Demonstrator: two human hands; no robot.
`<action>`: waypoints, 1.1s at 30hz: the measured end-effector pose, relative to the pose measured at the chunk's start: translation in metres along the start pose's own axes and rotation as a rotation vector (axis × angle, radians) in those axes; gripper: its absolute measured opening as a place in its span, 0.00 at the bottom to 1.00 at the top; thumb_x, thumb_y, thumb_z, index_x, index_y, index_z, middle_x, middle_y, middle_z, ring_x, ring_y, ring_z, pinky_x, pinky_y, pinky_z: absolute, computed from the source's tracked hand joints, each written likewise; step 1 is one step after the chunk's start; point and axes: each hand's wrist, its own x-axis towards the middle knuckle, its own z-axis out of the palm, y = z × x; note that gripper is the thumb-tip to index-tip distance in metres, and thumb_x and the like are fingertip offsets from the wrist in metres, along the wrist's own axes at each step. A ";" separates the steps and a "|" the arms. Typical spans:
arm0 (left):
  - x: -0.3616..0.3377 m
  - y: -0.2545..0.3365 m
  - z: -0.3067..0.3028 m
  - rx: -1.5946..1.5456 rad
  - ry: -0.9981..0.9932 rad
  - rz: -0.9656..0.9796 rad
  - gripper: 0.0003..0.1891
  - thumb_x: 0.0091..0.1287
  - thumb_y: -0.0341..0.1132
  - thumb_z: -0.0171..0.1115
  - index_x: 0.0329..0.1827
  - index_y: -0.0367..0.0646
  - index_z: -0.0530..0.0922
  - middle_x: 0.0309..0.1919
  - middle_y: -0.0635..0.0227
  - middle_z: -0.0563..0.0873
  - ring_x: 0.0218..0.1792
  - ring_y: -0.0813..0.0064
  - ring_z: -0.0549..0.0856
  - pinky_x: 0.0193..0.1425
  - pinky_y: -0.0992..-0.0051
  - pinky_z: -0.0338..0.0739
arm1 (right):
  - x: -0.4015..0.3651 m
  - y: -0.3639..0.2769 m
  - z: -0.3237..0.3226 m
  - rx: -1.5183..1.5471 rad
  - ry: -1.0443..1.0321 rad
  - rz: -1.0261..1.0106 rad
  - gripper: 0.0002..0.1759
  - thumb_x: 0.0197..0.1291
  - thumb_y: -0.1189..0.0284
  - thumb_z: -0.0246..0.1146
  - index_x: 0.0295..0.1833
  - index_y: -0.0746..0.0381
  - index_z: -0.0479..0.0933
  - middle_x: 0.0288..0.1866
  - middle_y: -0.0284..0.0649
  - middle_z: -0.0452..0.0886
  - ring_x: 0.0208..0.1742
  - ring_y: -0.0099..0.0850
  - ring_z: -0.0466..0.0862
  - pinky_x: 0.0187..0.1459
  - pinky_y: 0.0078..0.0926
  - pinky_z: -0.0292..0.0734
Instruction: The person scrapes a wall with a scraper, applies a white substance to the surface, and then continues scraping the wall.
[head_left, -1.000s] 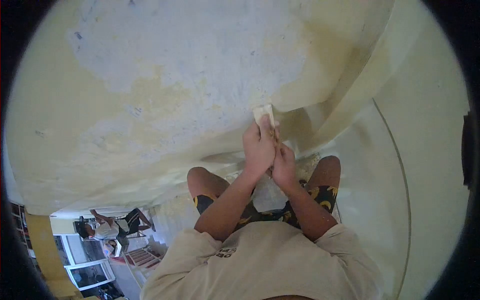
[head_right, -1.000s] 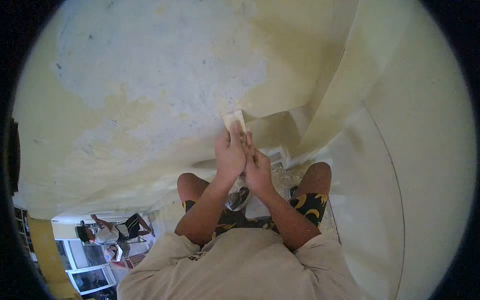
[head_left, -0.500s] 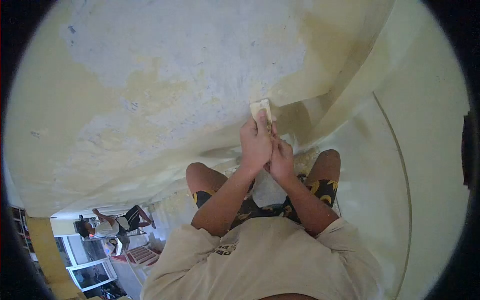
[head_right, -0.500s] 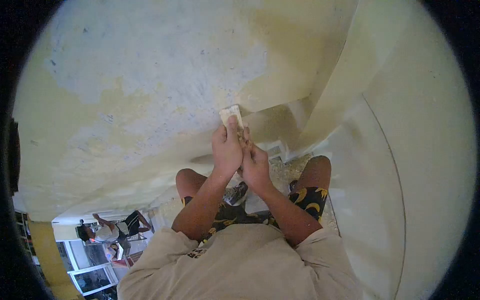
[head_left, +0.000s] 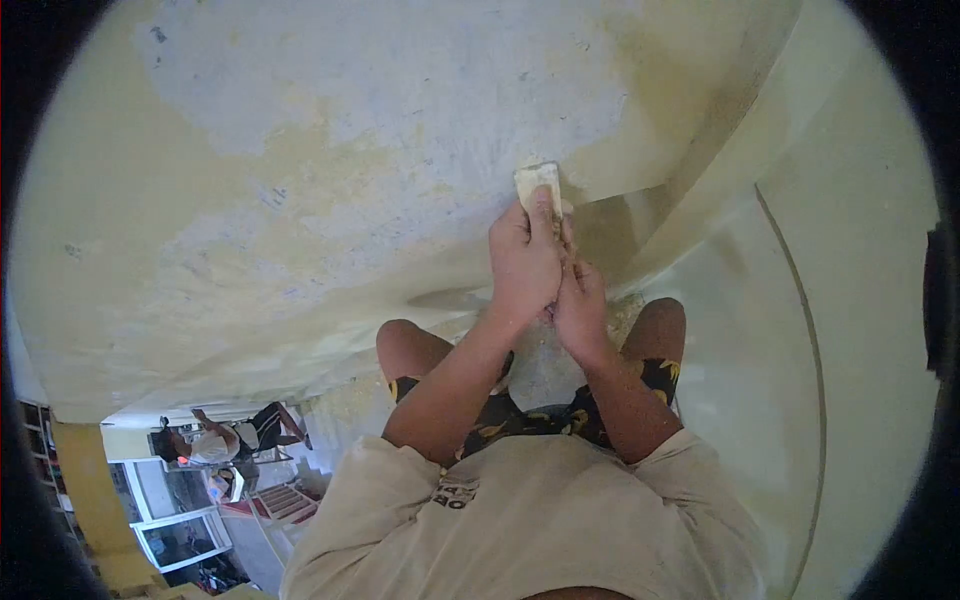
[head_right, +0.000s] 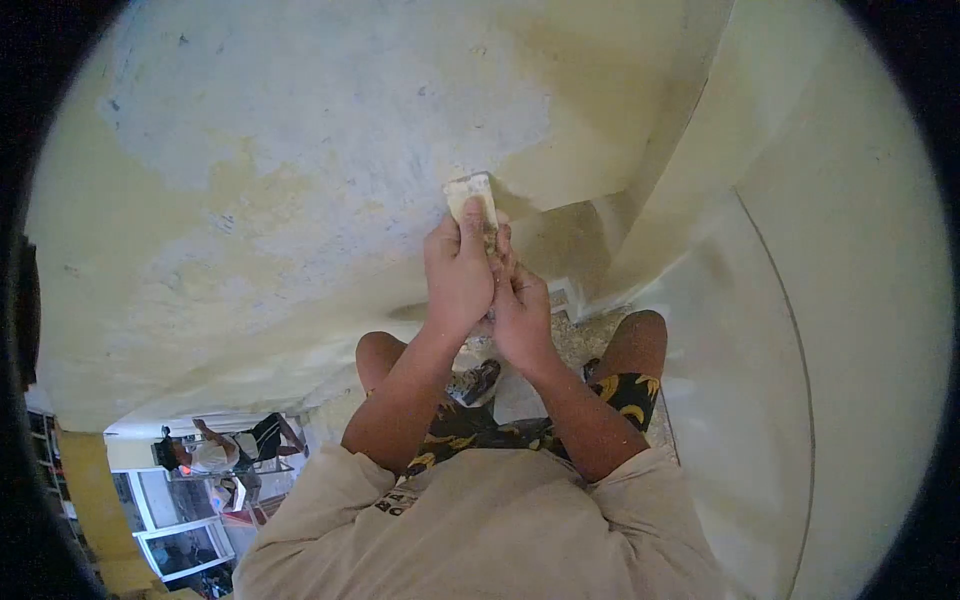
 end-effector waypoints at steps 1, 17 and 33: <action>-0.002 -0.008 0.004 -0.005 0.002 0.003 0.20 0.74 0.44 0.46 0.32 0.36 0.76 0.18 0.71 0.77 0.18 0.86 0.72 0.21 0.81 0.66 | -0.003 -0.001 -0.001 -0.045 0.022 -0.002 0.21 0.71 0.58 0.47 0.42 0.67 0.74 0.23 0.31 0.72 0.22 0.18 0.71 0.21 0.18 0.69; 0.004 0.008 0.004 -0.136 -0.020 -0.096 0.19 0.72 0.39 0.47 0.29 0.34 0.76 0.15 0.66 0.77 0.17 0.79 0.75 0.23 0.73 0.69 | -0.006 -0.030 0.011 -0.008 0.098 0.070 0.20 0.71 0.62 0.46 0.42 0.67 0.75 0.26 0.34 0.75 0.27 0.18 0.74 0.23 0.19 0.70; -0.004 -0.001 0.004 -0.180 -0.043 -0.081 0.19 0.74 0.43 0.45 0.34 0.36 0.76 0.18 0.72 0.77 0.18 0.86 0.73 0.21 0.81 0.66 | -0.004 -0.014 0.004 -0.210 0.053 -0.006 0.21 0.71 0.60 0.47 0.46 0.68 0.74 0.27 0.34 0.75 0.28 0.18 0.73 0.26 0.18 0.71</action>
